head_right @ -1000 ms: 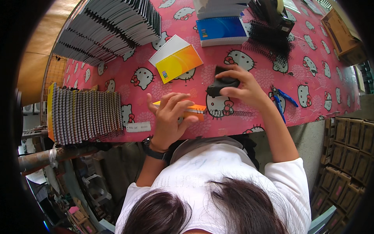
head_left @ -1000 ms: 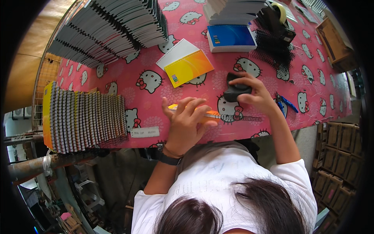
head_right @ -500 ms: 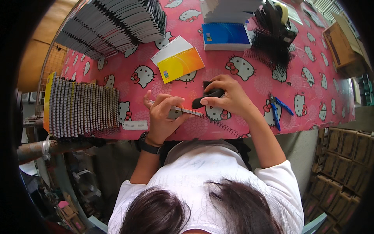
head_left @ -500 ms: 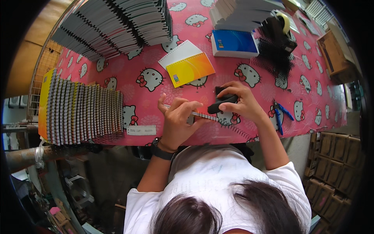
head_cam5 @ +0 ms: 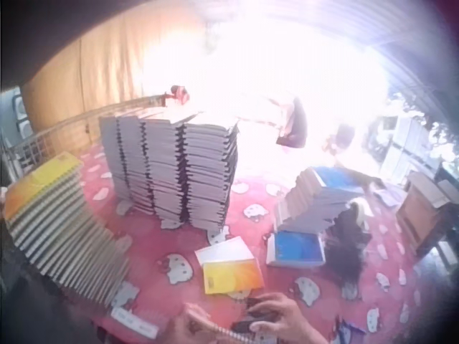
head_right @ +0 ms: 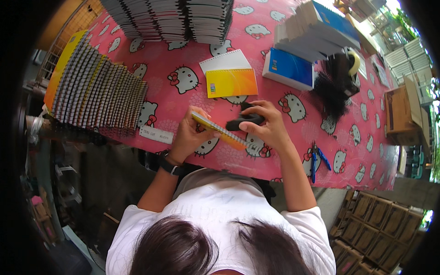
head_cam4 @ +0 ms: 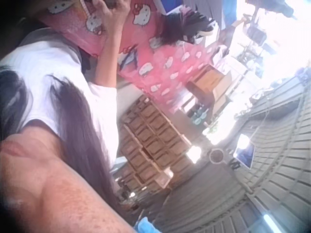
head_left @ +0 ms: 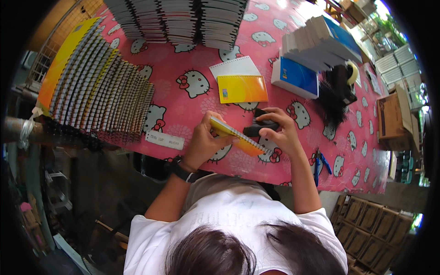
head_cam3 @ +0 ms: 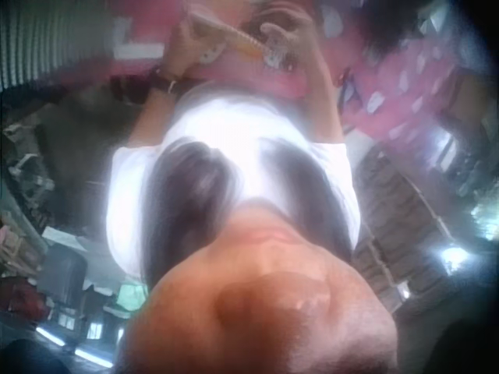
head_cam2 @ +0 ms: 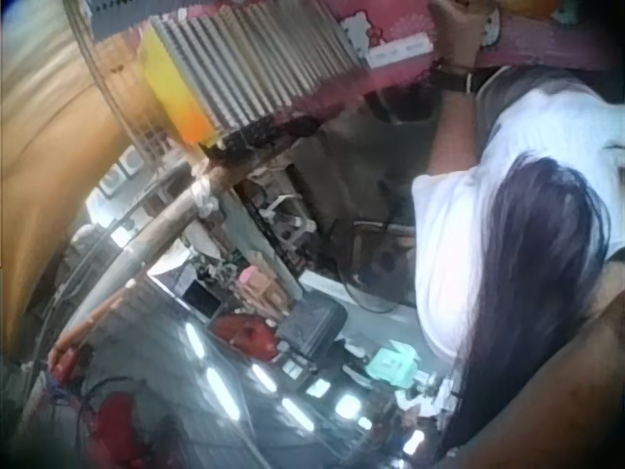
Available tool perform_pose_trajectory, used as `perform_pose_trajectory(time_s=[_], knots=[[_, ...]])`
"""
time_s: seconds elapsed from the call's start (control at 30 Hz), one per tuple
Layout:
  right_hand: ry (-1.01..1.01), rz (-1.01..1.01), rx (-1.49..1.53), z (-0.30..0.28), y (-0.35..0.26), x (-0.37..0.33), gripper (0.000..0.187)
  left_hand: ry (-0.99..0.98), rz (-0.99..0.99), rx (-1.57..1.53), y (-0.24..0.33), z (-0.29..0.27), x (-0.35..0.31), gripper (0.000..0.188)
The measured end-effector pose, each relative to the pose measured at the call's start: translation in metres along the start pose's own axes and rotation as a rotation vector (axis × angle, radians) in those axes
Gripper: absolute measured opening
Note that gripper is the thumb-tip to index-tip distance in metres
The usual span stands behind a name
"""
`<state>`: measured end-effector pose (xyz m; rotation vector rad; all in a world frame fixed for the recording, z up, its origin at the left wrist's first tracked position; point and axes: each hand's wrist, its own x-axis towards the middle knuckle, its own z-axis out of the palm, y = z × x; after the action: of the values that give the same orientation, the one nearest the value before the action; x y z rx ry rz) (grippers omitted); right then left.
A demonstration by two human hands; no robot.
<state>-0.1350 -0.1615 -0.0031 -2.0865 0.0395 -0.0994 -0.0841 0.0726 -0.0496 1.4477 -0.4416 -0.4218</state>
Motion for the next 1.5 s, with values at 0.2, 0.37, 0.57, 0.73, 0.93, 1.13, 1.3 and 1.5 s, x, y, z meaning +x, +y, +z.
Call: perform_pose_trajectory(time_s=[0.2,0.37,0.57,0.73,0.93,1.13,1.3,1.5], knots=[[-0.1,-0.032,0.182,0.007,-0.005,0.009,0.066,-0.016,0.082,0.132,-0.001,0.001,0.0,0.047],[-0.373,-0.139,0.599,0.006,-0.014,0.007,0.053,-0.028,0.05,0.127,0.002,0.003,-0.001,0.045],[-0.211,-0.151,0.303,0.007,-0.011,0.019,0.053,-0.035,0.137,0.047,0.0,0.005,0.0,0.045],[-0.163,-0.097,0.226,0.017,-0.012,0.022,0.06,-0.031,0.125,0.146,-0.005,0.002,-0.002,0.044],[0.041,-0.083,-0.204,0.015,-0.003,0.018,0.051,-0.025,0.109,0.196,0.002,0.003,-0.002,0.046],[0.136,-0.31,-0.297,-0.001,-0.051,-0.01,0.051,0.007,0.252,0.235,0.021,0.022,-0.003,0.037],[0.091,-0.265,-0.002,0.019,-0.066,-0.024,0.04,0.016,0.221,0.13,0.045,0.027,-0.004,0.028],[0.206,-0.367,-0.02,0.03,-0.076,-0.027,0.026,0.092,0.22,0.076,0.051,0.024,-0.007,0.022]])
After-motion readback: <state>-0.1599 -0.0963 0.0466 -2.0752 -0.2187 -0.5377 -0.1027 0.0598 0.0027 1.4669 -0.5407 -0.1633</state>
